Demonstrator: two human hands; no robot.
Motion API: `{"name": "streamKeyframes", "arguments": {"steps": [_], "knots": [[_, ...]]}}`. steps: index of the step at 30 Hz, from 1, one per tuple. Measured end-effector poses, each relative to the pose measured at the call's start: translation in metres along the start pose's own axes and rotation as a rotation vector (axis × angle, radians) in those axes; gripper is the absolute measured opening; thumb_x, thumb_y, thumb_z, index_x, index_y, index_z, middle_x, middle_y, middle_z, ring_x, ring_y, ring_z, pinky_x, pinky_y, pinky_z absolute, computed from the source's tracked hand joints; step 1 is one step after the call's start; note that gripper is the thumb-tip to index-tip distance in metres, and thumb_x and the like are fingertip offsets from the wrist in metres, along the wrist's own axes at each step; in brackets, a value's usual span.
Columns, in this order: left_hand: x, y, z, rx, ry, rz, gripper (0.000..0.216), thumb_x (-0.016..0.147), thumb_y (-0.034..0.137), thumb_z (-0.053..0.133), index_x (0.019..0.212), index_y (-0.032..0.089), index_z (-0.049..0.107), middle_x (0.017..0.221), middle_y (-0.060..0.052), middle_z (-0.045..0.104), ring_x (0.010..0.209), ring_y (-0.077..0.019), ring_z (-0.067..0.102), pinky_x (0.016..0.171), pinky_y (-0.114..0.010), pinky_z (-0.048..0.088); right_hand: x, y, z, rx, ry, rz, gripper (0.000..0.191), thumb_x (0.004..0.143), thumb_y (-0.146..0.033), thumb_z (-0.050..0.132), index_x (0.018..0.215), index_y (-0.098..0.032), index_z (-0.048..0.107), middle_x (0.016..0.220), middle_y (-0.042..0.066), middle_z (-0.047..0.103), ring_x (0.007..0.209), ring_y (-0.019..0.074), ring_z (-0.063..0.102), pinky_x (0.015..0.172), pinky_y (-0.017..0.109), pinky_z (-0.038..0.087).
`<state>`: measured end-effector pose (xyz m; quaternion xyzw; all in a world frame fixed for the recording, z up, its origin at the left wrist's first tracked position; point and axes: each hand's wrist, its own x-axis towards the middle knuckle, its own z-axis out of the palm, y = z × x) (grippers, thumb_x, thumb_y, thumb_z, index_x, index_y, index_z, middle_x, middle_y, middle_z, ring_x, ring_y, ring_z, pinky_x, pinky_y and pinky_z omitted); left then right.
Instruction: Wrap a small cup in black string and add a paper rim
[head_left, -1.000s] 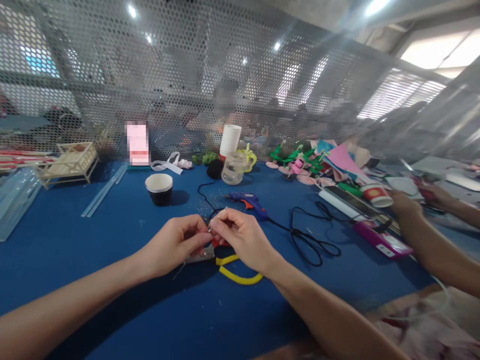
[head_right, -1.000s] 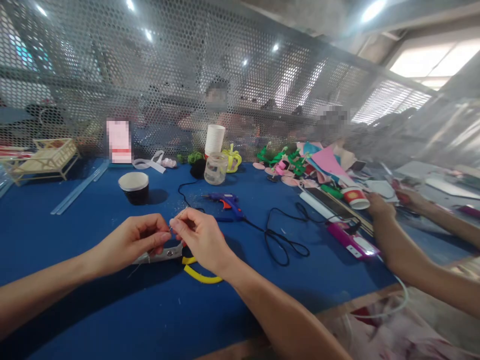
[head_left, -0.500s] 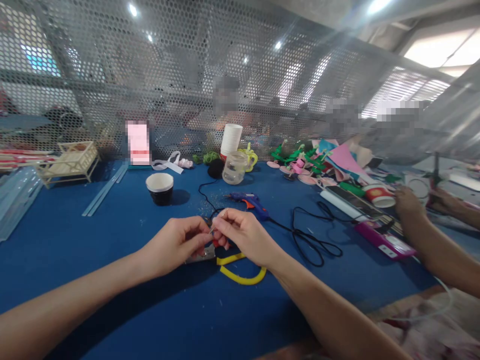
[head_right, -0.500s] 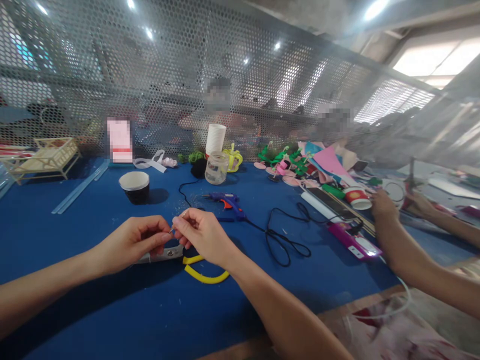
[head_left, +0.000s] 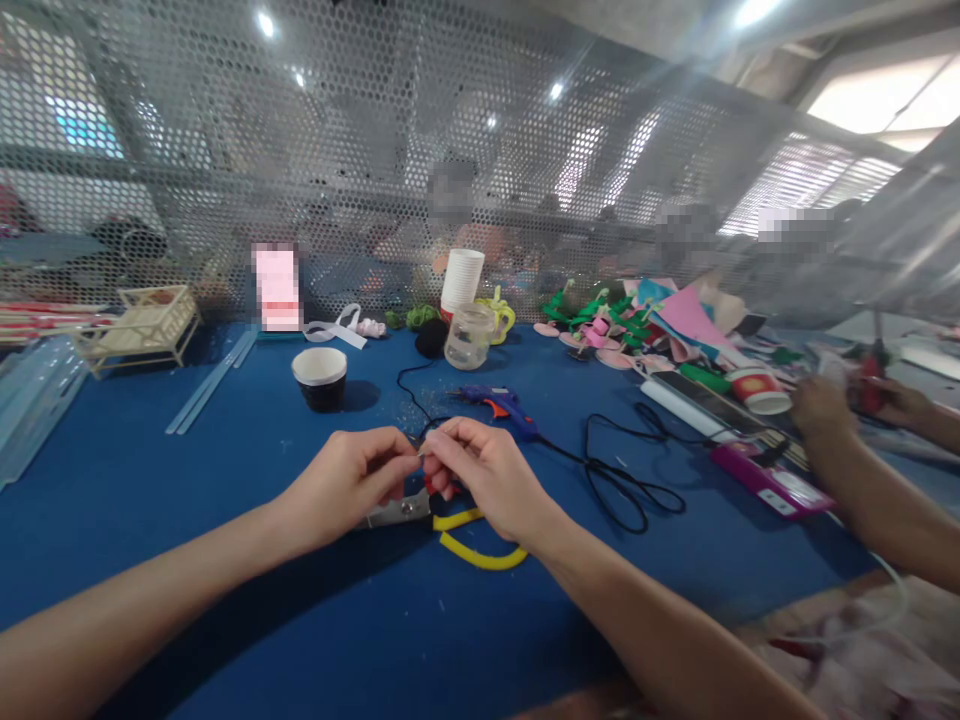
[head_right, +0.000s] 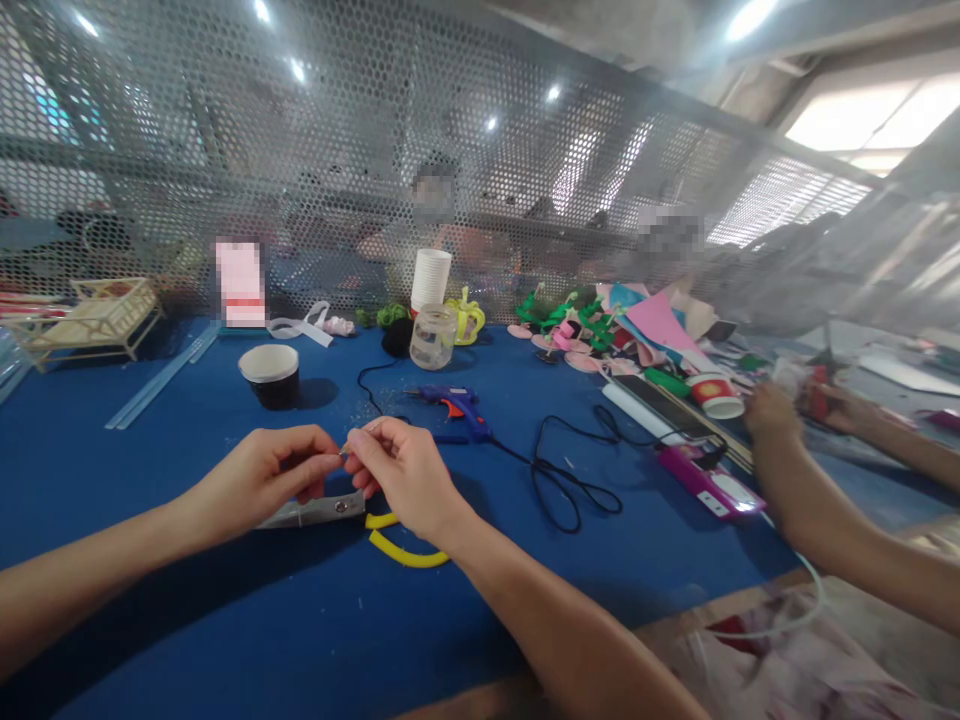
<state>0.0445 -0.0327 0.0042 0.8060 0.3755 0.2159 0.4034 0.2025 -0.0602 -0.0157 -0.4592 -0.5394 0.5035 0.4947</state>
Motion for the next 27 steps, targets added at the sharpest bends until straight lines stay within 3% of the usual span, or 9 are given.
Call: {"name": "streamKeyframes", "arguments": {"steps": [4, 10, 27], "knots": [[0.003, -0.0014, -0.0035, -0.148, -0.083, -0.077, 0.028, 0.079, 0.036, 0.04, 0.062, 0.015, 0.047, 0.047, 0.005, 0.046, 0.043, -0.0063, 0.038, 0.044, -0.018, 0.031, 0.0008, -0.0017, -0.0013, 0.014, 0.013, 0.021, 0.023, 0.075, -0.036, 0.055, 0.068, -0.014, 0.055, 0.058, -0.002, 0.056, 0.048, 0.0062, 0.052, 0.045, 0.019, 0.041], [0.0018, -0.0014, 0.0, -0.043, 0.021, -0.024, 0.025, 0.078, 0.032, 0.043, 0.064, 0.014, 0.05, 0.05, 0.006, 0.043, 0.046, -0.0058, 0.033, 0.043, -0.017, 0.027, 0.0011, -0.003, -0.003, -0.002, -0.051, 0.035, 0.023, 0.075, -0.036, 0.055, 0.067, -0.014, 0.054, 0.058, -0.002, 0.055, 0.048, 0.006, 0.051, 0.045, 0.019, 0.042], [-0.0007, 0.0015, -0.0007, -0.111, 0.004, -0.02, 0.026, 0.08, 0.034, 0.041, 0.065, 0.014, 0.049, 0.049, 0.006, 0.043, 0.045, -0.0052, 0.032, 0.042, -0.017, 0.026, -0.0017, -0.0032, -0.0027, 0.023, -0.031, -0.008, 0.023, 0.074, -0.037, 0.056, 0.068, -0.014, 0.056, 0.058, -0.001, 0.056, 0.048, 0.0068, 0.051, 0.044, 0.019, 0.041]]}}
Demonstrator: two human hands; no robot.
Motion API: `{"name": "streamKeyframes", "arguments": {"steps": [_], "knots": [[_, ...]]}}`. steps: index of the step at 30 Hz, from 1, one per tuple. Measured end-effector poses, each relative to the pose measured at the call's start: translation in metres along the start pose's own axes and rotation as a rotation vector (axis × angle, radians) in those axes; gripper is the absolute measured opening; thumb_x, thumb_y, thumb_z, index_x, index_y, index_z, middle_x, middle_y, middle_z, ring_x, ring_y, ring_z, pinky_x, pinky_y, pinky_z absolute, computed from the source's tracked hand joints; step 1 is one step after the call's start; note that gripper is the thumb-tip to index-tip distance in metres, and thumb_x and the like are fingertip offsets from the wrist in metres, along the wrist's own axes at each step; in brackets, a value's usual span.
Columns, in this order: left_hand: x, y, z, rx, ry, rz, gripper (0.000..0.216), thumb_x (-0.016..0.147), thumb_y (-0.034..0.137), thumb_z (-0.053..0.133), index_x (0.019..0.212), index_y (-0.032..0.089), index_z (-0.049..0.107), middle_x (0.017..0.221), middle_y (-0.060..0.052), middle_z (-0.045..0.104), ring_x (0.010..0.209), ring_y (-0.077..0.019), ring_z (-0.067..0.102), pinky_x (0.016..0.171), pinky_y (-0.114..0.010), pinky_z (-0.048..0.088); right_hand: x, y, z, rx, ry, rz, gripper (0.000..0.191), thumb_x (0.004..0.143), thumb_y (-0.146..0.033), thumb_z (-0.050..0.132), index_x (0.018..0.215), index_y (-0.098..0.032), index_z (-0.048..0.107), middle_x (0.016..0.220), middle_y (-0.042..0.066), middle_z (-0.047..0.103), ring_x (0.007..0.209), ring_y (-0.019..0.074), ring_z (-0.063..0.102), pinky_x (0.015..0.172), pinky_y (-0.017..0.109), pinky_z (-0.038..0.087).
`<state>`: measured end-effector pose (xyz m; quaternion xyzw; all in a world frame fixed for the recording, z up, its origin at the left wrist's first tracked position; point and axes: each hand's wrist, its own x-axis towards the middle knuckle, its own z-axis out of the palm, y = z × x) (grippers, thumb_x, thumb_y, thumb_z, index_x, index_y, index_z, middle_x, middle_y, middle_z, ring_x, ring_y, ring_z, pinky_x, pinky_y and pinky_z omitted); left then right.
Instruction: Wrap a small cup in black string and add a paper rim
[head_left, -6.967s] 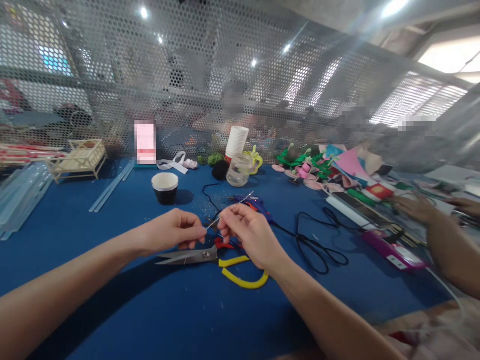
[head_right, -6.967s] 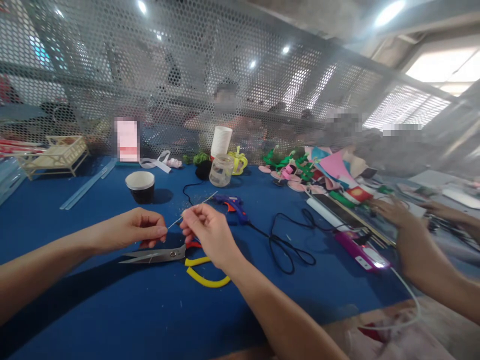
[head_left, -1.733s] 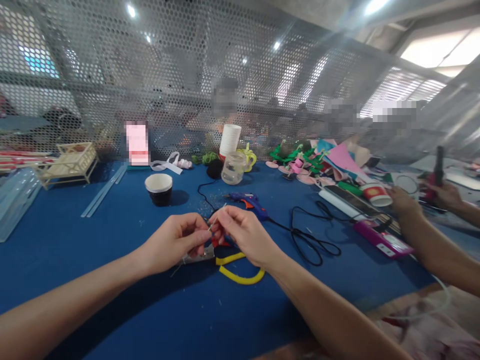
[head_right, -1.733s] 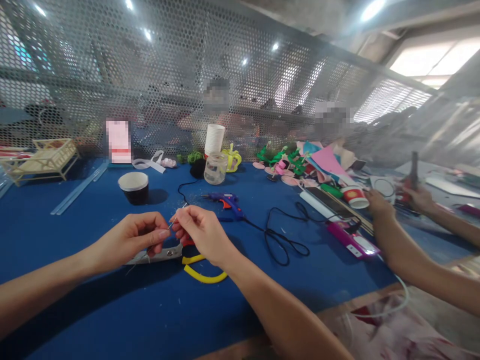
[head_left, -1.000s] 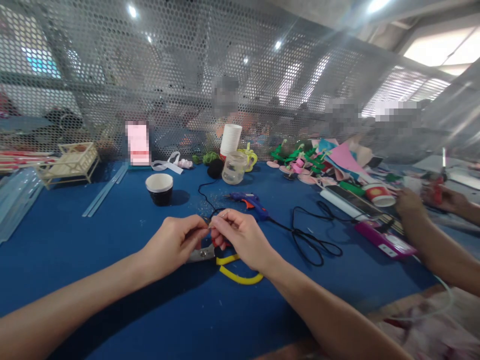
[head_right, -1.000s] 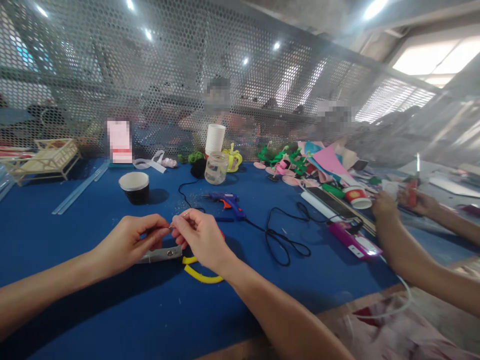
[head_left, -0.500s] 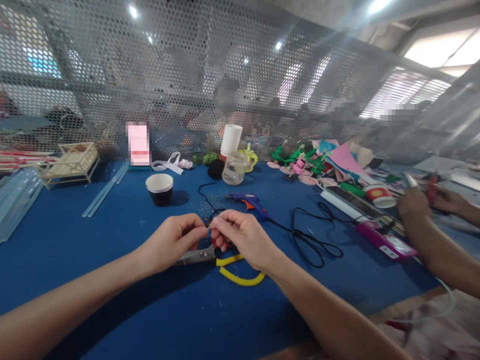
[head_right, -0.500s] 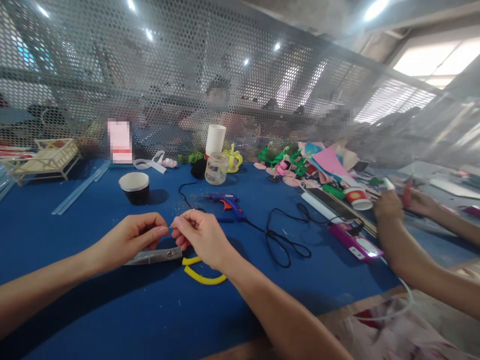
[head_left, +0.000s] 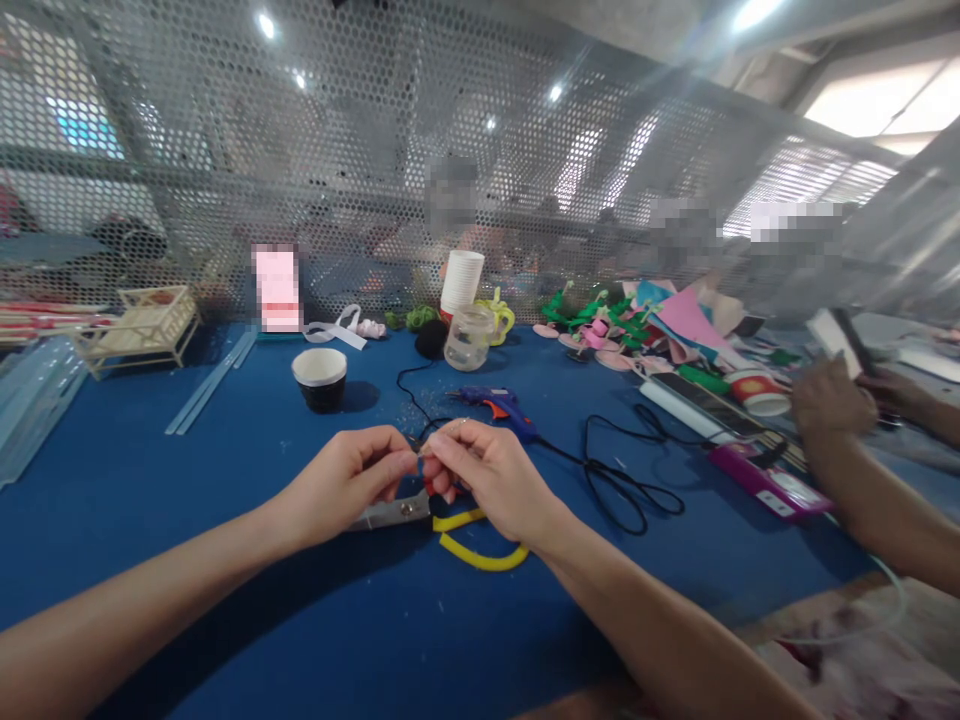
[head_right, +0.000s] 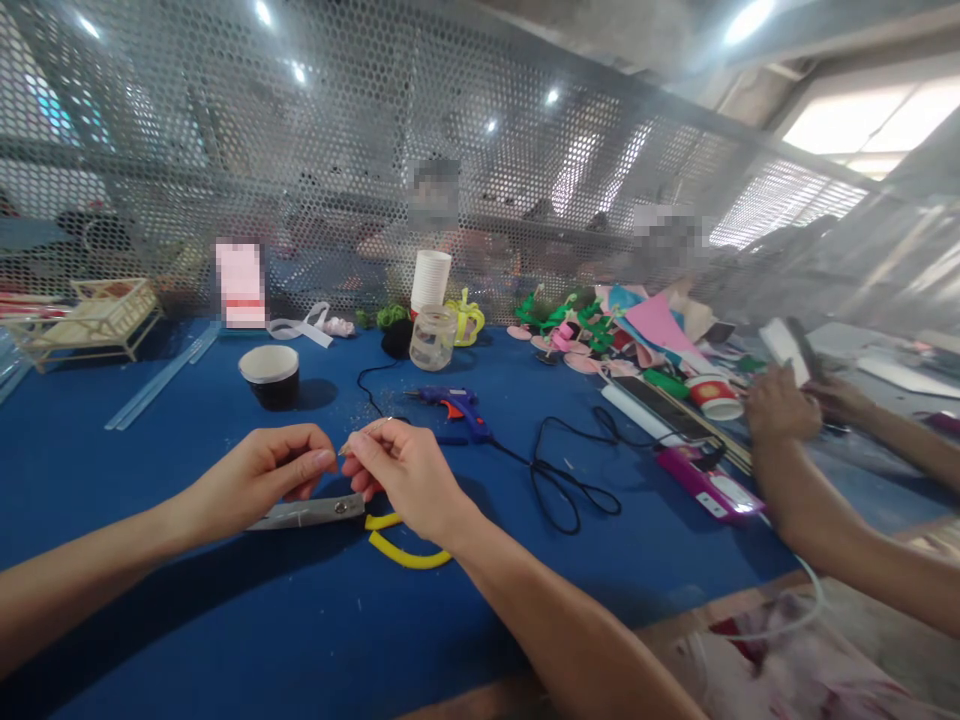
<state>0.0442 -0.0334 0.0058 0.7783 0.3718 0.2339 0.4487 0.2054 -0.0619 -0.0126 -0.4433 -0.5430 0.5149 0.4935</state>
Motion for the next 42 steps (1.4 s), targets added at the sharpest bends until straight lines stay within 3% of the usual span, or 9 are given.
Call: {"name": "streamKeyframes", "arguments": {"steps": [10, 16, 23, 33, 37, 42], "knots": [[0.0, 0.002, -0.001, -0.087, -0.04, -0.062, 0.029, 0.078, 0.04, 0.042, 0.065, 0.015, 0.048, 0.049, 0.006, 0.044, 0.045, -0.0062, 0.035, 0.044, -0.018, 0.028, 0.001, 0.0, -0.001, -0.019, 0.009, -0.009, 0.023, 0.074, -0.037, 0.056, 0.068, -0.015, 0.055, 0.058, -0.002, 0.056, 0.048, 0.0069, 0.051, 0.044, 0.019, 0.042], [0.005, 0.0, -0.009, -0.19, -0.158, -0.112, 0.031, 0.082, 0.04, 0.036, 0.08, 0.014, 0.054, 0.051, 0.006, 0.044, 0.047, -0.0069, 0.038, 0.048, -0.018, 0.031, 0.005, -0.002, -0.007, -0.041, 0.055, -0.067, 0.022, 0.076, -0.035, 0.055, 0.069, -0.014, 0.056, 0.058, -0.002, 0.055, 0.049, 0.006, 0.051, 0.046, 0.019, 0.043], [0.005, -0.002, -0.01, -0.098, -0.132, -0.093, 0.025, 0.081, 0.036, 0.04, 0.073, 0.015, 0.05, 0.051, 0.007, 0.042, 0.047, -0.0065, 0.035, 0.048, -0.019, 0.029, 0.005, 0.002, -0.004, -0.046, -0.032, -0.059, 0.025, 0.078, -0.039, 0.051, 0.075, -0.015, 0.056, 0.068, 0.001, 0.058, 0.055, 0.0077, 0.054, 0.051, 0.021, 0.046], [0.003, 0.003, -0.009, -0.091, -0.183, -0.08, 0.025, 0.08, 0.036, 0.041, 0.07, 0.014, 0.048, 0.048, 0.007, 0.042, 0.045, -0.0061, 0.034, 0.046, -0.018, 0.029, 0.004, 0.004, -0.003, -0.04, -0.033, -0.047, 0.025, 0.075, -0.04, 0.055, 0.07, -0.015, 0.055, 0.06, -0.002, 0.057, 0.05, 0.0056, 0.053, 0.047, 0.018, 0.044], [0.003, 0.0, -0.009, -0.191, -0.171, -0.104, 0.026, 0.079, 0.037, 0.043, 0.071, 0.014, 0.05, 0.046, 0.008, 0.041, 0.045, -0.0057, 0.033, 0.045, -0.018, 0.028, 0.005, 0.003, -0.003, -0.007, -0.017, -0.054, 0.02, 0.074, -0.035, 0.057, 0.072, -0.016, 0.054, 0.061, -0.002, 0.058, 0.05, 0.0054, 0.053, 0.047, 0.017, 0.045], [0.003, -0.008, -0.006, -0.489, -0.236, -0.192, 0.026, 0.079, 0.039, 0.049, 0.073, 0.013, 0.051, 0.043, 0.008, 0.042, 0.04, -0.0038, 0.029, 0.041, -0.018, 0.019, 0.006, 0.001, -0.004, 0.023, -0.064, -0.034, 0.015, 0.072, -0.029, 0.061, 0.073, -0.016, 0.054, 0.06, -0.003, 0.059, 0.051, 0.0057, 0.055, 0.048, 0.017, 0.046]]}}
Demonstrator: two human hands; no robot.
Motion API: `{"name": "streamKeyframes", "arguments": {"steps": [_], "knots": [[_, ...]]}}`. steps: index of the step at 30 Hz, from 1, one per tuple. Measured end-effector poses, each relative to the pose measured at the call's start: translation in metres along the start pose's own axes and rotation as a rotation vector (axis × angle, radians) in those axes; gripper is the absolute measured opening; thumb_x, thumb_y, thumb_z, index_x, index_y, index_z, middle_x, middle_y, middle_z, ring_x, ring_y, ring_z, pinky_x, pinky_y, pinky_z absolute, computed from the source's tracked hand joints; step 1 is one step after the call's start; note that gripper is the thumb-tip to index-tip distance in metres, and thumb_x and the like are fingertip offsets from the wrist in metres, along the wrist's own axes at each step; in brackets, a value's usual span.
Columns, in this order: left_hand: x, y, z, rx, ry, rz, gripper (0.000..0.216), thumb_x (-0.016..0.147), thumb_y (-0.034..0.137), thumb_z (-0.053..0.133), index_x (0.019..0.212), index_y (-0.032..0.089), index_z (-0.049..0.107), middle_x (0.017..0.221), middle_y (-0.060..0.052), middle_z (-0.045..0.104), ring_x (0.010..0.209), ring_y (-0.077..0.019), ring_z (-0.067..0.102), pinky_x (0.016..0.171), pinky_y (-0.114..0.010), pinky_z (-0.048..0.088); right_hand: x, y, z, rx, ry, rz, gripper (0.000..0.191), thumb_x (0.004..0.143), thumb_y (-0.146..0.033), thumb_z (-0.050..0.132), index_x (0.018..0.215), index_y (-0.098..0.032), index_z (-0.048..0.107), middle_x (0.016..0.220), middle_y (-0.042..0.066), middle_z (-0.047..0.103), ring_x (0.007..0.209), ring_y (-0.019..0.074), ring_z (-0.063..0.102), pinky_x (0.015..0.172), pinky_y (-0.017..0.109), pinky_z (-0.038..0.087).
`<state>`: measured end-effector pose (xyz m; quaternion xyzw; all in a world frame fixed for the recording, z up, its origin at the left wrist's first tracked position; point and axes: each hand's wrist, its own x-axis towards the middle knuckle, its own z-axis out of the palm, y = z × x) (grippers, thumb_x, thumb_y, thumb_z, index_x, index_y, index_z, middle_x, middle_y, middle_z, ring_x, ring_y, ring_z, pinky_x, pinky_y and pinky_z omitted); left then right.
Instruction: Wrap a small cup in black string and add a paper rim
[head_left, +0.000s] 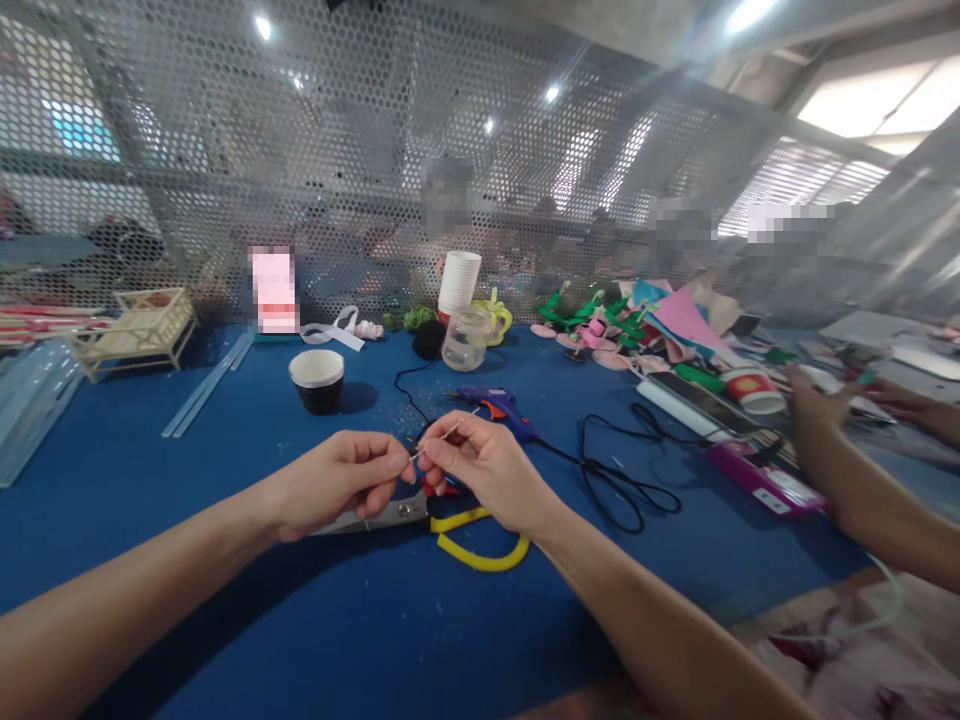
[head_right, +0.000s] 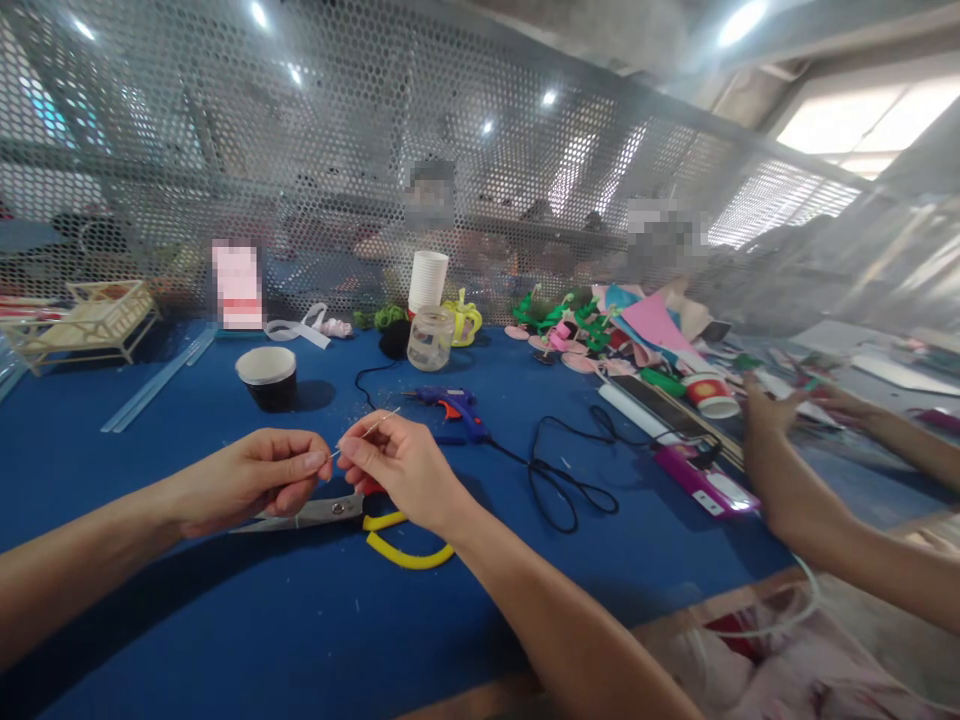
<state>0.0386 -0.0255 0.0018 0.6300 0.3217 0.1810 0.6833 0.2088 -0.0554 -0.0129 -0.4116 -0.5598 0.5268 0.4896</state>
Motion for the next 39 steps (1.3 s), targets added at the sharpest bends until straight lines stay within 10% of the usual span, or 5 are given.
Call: {"name": "streamKeyframes", "arguments": {"steps": [12, 22, 31, 39], "knots": [[-0.001, 0.0, 0.001, -0.102, -0.08, -0.017, 0.027, 0.076, 0.04, 0.053, 0.072, 0.014, 0.051, 0.041, 0.008, 0.041, 0.038, -0.0034, 0.029, 0.039, -0.018, 0.018, -0.002, -0.001, 0.0, 0.08, -0.084, 0.0, 0.019, 0.07, -0.032, 0.063, 0.069, -0.015, 0.055, 0.057, -0.002, 0.059, 0.051, 0.0065, 0.055, 0.049, 0.019, 0.045], [0.0, 0.003, 0.004, 0.557, 0.278, 0.272, 0.021, 0.077, 0.034, 0.049, 0.075, 0.014, 0.054, 0.061, 0.002, 0.055, 0.054, -0.0085, 0.047, 0.052, -0.019, 0.038, -0.001, 0.004, 0.004, 0.02, -0.045, 0.016, 0.022, 0.076, -0.034, 0.055, 0.073, -0.013, 0.061, 0.061, -0.001, 0.057, 0.053, 0.0054, 0.053, 0.051, 0.019, 0.044], [0.002, -0.004, -0.004, 1.359, 0.375, 0.821, 0.028, 0.084, 0.018, 0.034, 0.062, 0.013, 0.051, 0.055, -0.002, 0.052, 0.05, -0.0116, 0.043, 0.048, -0.022, 0.033, -0.002, 0.008, 0.006, 0.111, -0.04, 0.088, 0.025, 0.073, -0.037, 0.058, 0.071, -0.012, 0.063, 0.059, 0.0, 0.059, 0.05, 0.006, 0.052, 0.047, 0.02, 0.042], [0.001, 0.003, -0.008, 1.007, 0.477, 0.451, 0.024, 0.083, 0.027, 0.036, 0.061, 0.018, 0.041, 0.052, 0.004, 0.039, 0.047, -0.0084, 0.033, 0.047, -0.02, 0.028, 0.0, 0.002, 0.004, 0.309, -0.034, 0.171, 0.024, 0.068, -0.037, 0.063, 0.074, -0.013, 0.067, 0.061, -0.001, 0.058, 0.05, 0.0056, 0.052, 0.045, 0.019, 0.039]]}}
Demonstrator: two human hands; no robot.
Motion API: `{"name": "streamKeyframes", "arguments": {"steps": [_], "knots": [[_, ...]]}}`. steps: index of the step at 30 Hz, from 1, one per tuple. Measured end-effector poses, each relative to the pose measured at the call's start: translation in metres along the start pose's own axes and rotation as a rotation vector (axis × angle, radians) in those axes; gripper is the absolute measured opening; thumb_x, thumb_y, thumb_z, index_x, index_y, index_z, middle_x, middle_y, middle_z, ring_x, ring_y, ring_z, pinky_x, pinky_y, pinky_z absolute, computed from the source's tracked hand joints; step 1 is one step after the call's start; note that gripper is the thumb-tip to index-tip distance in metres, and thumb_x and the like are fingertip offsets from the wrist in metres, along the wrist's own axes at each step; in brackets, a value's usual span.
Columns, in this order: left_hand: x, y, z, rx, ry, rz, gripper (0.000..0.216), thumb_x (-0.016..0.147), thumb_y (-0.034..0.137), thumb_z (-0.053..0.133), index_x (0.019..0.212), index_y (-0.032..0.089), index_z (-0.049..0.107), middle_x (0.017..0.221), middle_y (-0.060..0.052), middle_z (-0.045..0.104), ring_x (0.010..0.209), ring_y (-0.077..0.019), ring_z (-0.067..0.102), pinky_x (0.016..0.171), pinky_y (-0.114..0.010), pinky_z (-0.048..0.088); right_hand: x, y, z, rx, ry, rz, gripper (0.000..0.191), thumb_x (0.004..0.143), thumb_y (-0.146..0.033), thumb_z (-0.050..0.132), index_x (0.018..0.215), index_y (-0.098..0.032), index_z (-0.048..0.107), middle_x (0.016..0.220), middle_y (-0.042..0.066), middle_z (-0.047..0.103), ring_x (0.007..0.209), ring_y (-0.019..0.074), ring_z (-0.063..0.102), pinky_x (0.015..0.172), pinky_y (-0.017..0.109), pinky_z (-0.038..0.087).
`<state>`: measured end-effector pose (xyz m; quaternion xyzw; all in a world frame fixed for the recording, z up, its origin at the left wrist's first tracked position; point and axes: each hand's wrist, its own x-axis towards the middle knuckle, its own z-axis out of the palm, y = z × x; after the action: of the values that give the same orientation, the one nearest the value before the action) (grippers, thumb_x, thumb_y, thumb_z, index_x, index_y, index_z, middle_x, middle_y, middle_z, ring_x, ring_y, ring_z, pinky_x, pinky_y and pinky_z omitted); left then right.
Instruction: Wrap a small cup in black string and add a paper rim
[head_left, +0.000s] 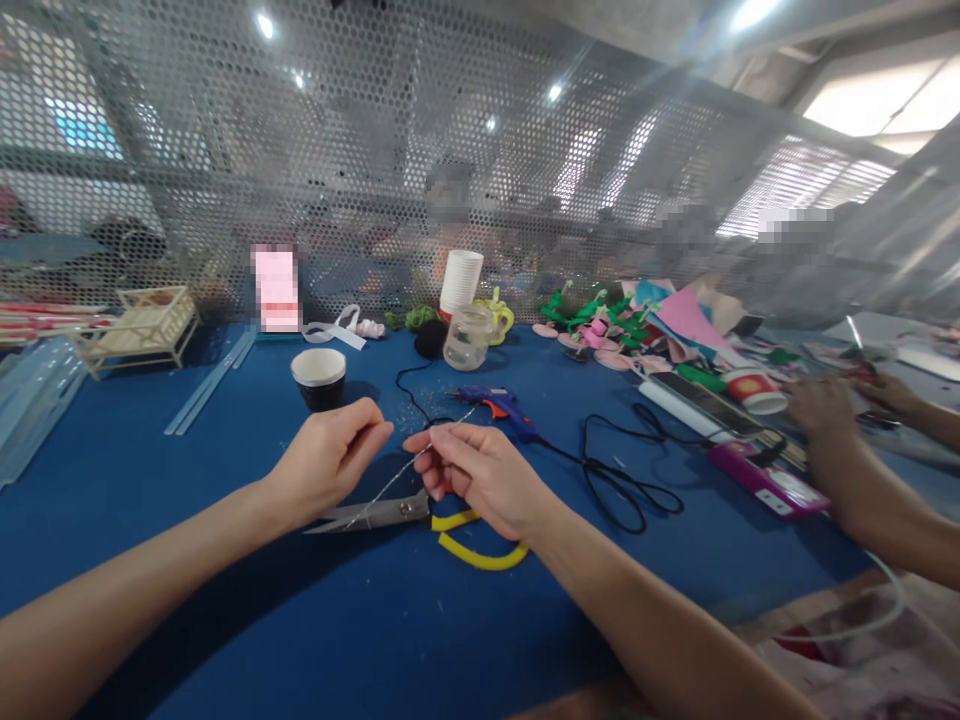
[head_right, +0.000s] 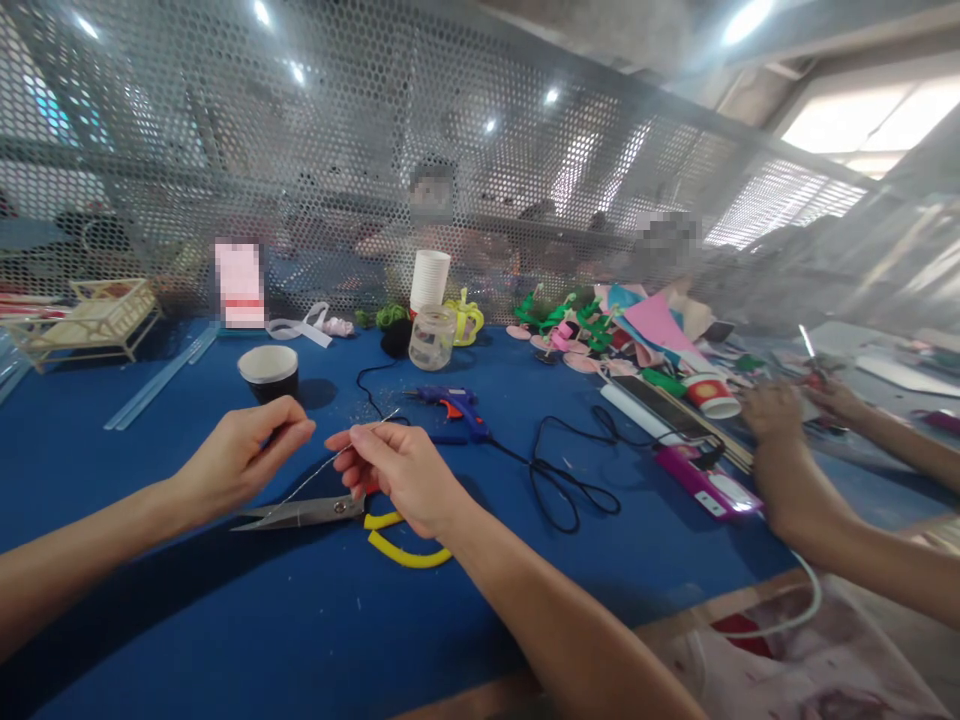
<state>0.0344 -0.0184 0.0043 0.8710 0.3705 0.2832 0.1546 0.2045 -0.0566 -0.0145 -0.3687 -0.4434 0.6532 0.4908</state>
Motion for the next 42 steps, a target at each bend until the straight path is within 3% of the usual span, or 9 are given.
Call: {"name": "streamKeyframes", "arguments": {"steps": [3, 8, 16, 19, 21, 25, 33, 38, 42], "knots": [[0.003, -0.005, 0.001, -0.02, -0.04, -0.11, 0.027, 0.083, 0.03, 0.035, 0.059, 0.018, 0.037, 0.052, 0.005, 0.036, 0.048, -0.0084, 0.031, 0.048, -0.021, 0.026, 0.001, -0.001, -0.001, 0.043, -0.016, 0.013, 0.025, 0.069, -0.036, 0.062, 0.075, -0.013, 0.067, 0.061, 0.0, 0.057, 0.05, 0.0058, 0.052, 0.045, 0.019, 0.038], [0.005, -0.012, 0.005, 0.034, -0.086, -0.159, 0.03, 0.081, 0.029, 0.037, 0.053, 0.019, 0.032, 0.048, 0.006, 0.03, 0.046, -0.0085, 0.026, 0.047, -0.023, 0.02, 0.003, 0.0, -0.004, 0.122, -0.046, 0.036, 0.024, 0.072, -0.037, 0.06, 0.072, -0.013, 0.065, 0.058, -0.001, 0.056, 0.048, 0.0058, 0.051, 0.044, 0.019, 0.036], [0.005, -0.019, 0.005, 0.094, -0.225, -0.2, 0.012, 0.071, 0.022, 0.053, 0.062, 0.018, 0.048, 0.057, 0.003, 0.046, 0.051, -0.011, 0.038, 0.051, -0.023, 0.025, 0.004, 0.001, -0.006, 0.107, 0.035, -0.011, 0.026, 0.069, -0.04, 0.063, 0.07, -0.014, 0.063, 0.056, -0.003, 0.054, 0.047, 0.0049, 0.048, 0.043, 0.018, 0.035], [0.006, -0.009, 0.001, -0.139, -0.308, -0.217, 0.025, 0.078, 0.032, 0.046, 0.061, 0.016, 0.053, 0.058, 0.001, 0.051, 0.055, -0.0117, 0.044, 0.054, -0.023, 0.032, 0.004, 0.003, -0.006, 0.013, 0.09, -0.054, 0.027, 0.069, -0.041, 0.062, 0.071, -0.014, 0.063, 0.057, -0.002, 0.055, 0.048, 0.0052, 0.049, 0.044, 0.018, 0.037], [0.005, -0.002, -0.002, -0.376, -0.441, -0.262, 0.032, 0.081, 0.038, 0.04, 0.065, 0.015, 0.055, 0.06, 0.0, 0.055, 0.056, -0.0109, 0.046, 0.055, -0.022, 0.035, 0.004, 0.005, -0.005, -0.047, 0.112, -0.076, 0.027, 0.07, -0.041, 0.061, 0.072, -0.015, 0.063, 0.059, -0.002, 0.056, 0.05, 0.0057, 0.05, 0.045, 0.019, 0.039], [0.003, 0.004, -0.004, -0.68, -0.606, -0.345, 0.027, 0.076, 0.04, 0.051, 0.068, 0.014, 0.054, 0.057, 0.002, 0.057, 0.051, -0.008, 0.045, 0.053, -0.02, 0.037, 0.003, 0.005, -0.004, -0.111, 0.151, -0.092, 0.023, 0.07, -0.038, 0.062, 0.074, -0.016, 0.063, 0.062, -0.001, 0.057, 0.051, 0.0064, 0.051, 0.047, 0.02, 0.041], [0.004, -0.003, -0.007, -0.759, -0.641, -0.385, 0.032, 0.076, 0.043, 0.051, 0.064, 0.013, 0.053, 0.054, 0.003, 0.053, 0.049, -0.0068, 0.045, 0.05, -0.018, 0.035, 0.007, 0.002, -0.007, -0.063, 0.215, -0.222, 0.022, 0.068, -0.036, 0.063, 0.071, -0.015, 0.063, 0.059, -0.002, 0.057, 0.052, 0.007, 0.052, 0.048, 0.021, 0.042], [0.003, -0.003, -0.006, -0.738, -0.621, -0.348, 0.034, 0.075, 0.041, 0.053, 0.055, 0.014, 0.048, 0.05, 0.004, 0.05, 0.048, -0.0059, 0.04, 0.05, -0.018, 0.032, 0.007, 0.0, -0.007, -0.03, 0.215, -0.216, 0.019, 0.068, -0.034, 0.064, 0.071, -0.015, 0.06, 0.06, -0.002, 0.058, 0.052, 0.007, 0.053, 0.048, 0.02, 0.043], [0.003, -0.001, -0.003, -0.743, -0.605, -0.357, 0.032, 0.069, 0.043, 0.058, 0.06, 0.013, 0.051, 0.052, 0.005, 0.049, 0.049, -0.0064, 0.04, 0.05, -0.018, 0.032, 0.004, -0.002, -0.004, -0.04, 0.175, -0.199, 0.022, 0.07, -0.036, 0.062, 0.067, -0.015, 0.056, 0.065, 0.0, 0.062, 0.054, 0.0086, 0.056, 0.048, 0.021, 0.045]]}}
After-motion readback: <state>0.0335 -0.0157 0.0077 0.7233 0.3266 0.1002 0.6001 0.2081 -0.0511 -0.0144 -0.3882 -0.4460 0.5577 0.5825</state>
